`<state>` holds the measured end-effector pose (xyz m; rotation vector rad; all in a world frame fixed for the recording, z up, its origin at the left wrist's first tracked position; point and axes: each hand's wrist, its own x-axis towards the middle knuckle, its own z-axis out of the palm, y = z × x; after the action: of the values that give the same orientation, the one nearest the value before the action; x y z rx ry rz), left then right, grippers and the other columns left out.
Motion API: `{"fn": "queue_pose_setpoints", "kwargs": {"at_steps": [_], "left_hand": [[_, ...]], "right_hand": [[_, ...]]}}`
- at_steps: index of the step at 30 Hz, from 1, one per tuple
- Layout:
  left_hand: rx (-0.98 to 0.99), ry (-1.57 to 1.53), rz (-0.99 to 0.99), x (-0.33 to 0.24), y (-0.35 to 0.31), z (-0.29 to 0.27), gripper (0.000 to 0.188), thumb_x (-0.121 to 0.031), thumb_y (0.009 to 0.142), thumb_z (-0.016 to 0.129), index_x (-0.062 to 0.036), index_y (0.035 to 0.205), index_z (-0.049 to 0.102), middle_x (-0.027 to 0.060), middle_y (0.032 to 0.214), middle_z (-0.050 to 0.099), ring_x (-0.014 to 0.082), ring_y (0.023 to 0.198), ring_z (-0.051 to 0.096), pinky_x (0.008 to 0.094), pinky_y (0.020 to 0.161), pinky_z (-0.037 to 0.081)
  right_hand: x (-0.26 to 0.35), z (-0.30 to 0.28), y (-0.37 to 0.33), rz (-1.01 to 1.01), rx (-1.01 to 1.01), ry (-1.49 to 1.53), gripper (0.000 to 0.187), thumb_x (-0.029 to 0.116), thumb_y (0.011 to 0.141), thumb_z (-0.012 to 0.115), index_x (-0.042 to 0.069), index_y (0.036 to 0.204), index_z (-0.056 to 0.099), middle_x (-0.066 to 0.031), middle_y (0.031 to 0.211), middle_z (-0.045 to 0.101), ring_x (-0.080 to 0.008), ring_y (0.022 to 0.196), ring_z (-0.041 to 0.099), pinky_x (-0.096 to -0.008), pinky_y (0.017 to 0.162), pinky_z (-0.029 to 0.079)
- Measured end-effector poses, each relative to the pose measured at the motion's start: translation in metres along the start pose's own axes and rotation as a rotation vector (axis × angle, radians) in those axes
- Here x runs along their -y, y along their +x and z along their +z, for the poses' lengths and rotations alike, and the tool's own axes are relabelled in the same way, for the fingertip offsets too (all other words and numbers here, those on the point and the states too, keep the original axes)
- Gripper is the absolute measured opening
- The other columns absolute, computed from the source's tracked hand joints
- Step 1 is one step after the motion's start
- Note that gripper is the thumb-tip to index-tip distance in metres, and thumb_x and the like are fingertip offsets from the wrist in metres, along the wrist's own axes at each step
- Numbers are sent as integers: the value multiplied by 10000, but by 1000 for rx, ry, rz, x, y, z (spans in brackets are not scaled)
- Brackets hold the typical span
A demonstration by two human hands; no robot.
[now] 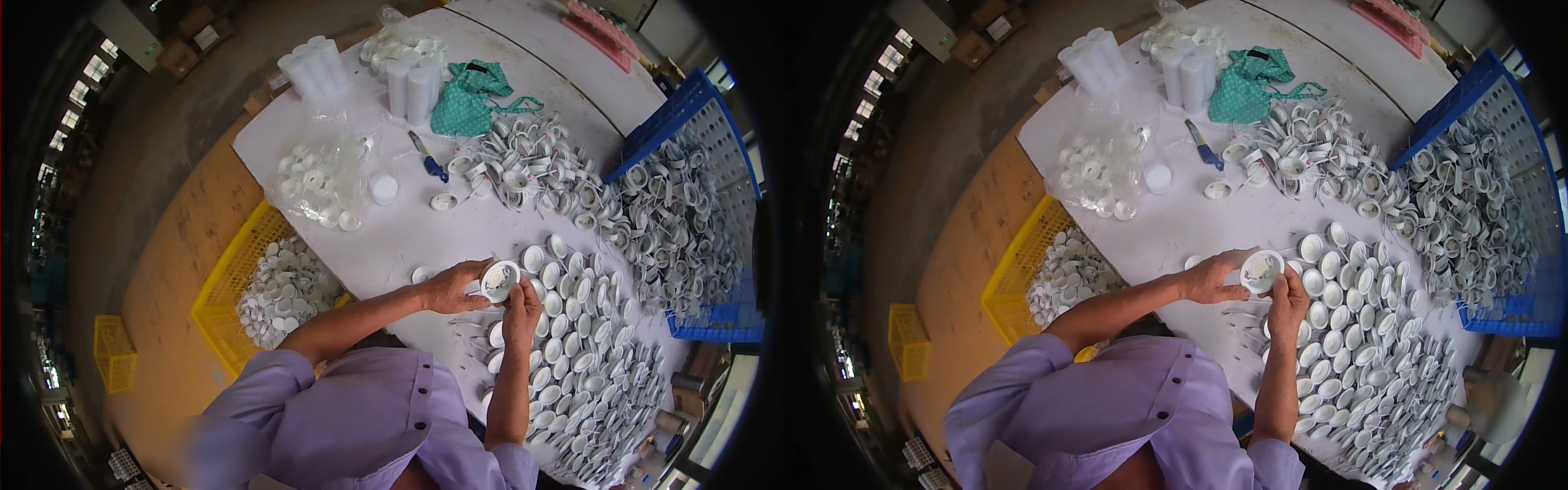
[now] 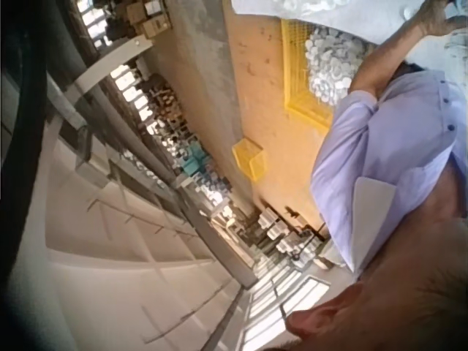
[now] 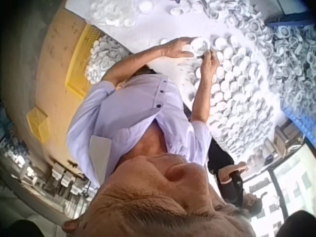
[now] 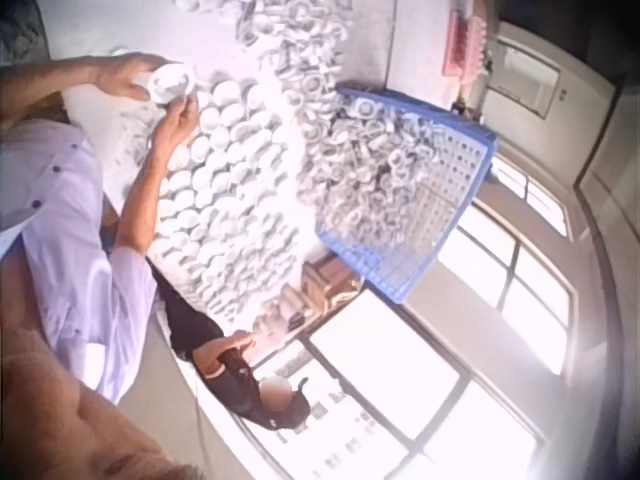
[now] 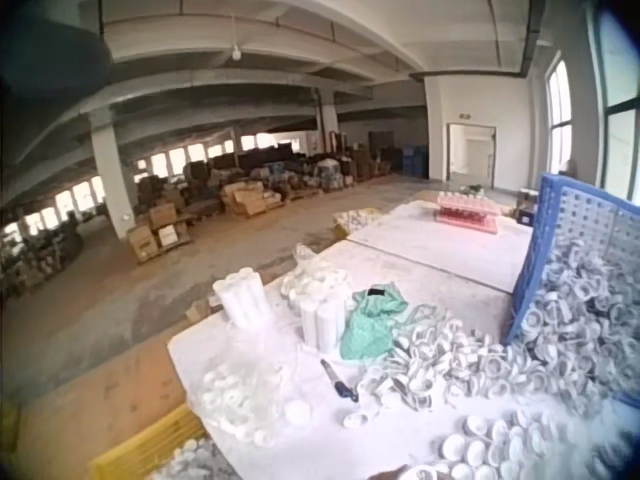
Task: The person assembles small plastic components by hand on a production table.
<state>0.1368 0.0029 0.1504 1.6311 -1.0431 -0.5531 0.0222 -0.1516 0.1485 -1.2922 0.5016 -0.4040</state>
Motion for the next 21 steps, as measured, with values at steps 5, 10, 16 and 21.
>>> {"fn": "queue_pose_setpoints", "kwargs": {"at_steps": [5, 10, 16, 21], "left_hand": [[94, -81, 3, 4, -30, -14, 473, -232, 788, 687, -13, 1177, 528, 190, 1134, 587, 309, 1073, 564, 379, 908, 435], [62, -158, -71, 2, -56, -23, 452, -195, 788, 672, 8, 1164, 525, 190, 1060, 622, 266, 1027, 593, 350, 892, 448], [90, -427, -244, 26, -92, -42, 350, -197, 879, 590, 17, 1148, 521, 95, 1004, 635, 164, 995, 580, 306, 860, 454], [-91, -641, -413, 77, -155, -55, 298, -225, 940, 509, -16, 1151, 532, 48, 924, 626, 117, 860, 605, 245, 718, 461]], "right_hand": [[-3, 37, -22, -12, -4, -64, 240, 38, 872, 532, -34, 1093, 594, -61, 894, 640, -92, 708, 575, -226, 592, 484], [-20, 53, -31, -67, 16, -147, 261, 28, 832, 586, -41, 1083, 581, -81, 990, 631, -136, 886, 586, -265, 781, 474], [-35, 80, -41, -22, 51, -383, 343, 81, 834, 600, -59, 1143, 549, -116, 1020, 628, -156, 904, 585, -274, 781, 477], [-72, 75, -31, -73, 46, -674, 445, 183, 788, 674, -47, 1151, 557, -146, 988, 639, -220, 728, 627, -316, 630, 507]]}}
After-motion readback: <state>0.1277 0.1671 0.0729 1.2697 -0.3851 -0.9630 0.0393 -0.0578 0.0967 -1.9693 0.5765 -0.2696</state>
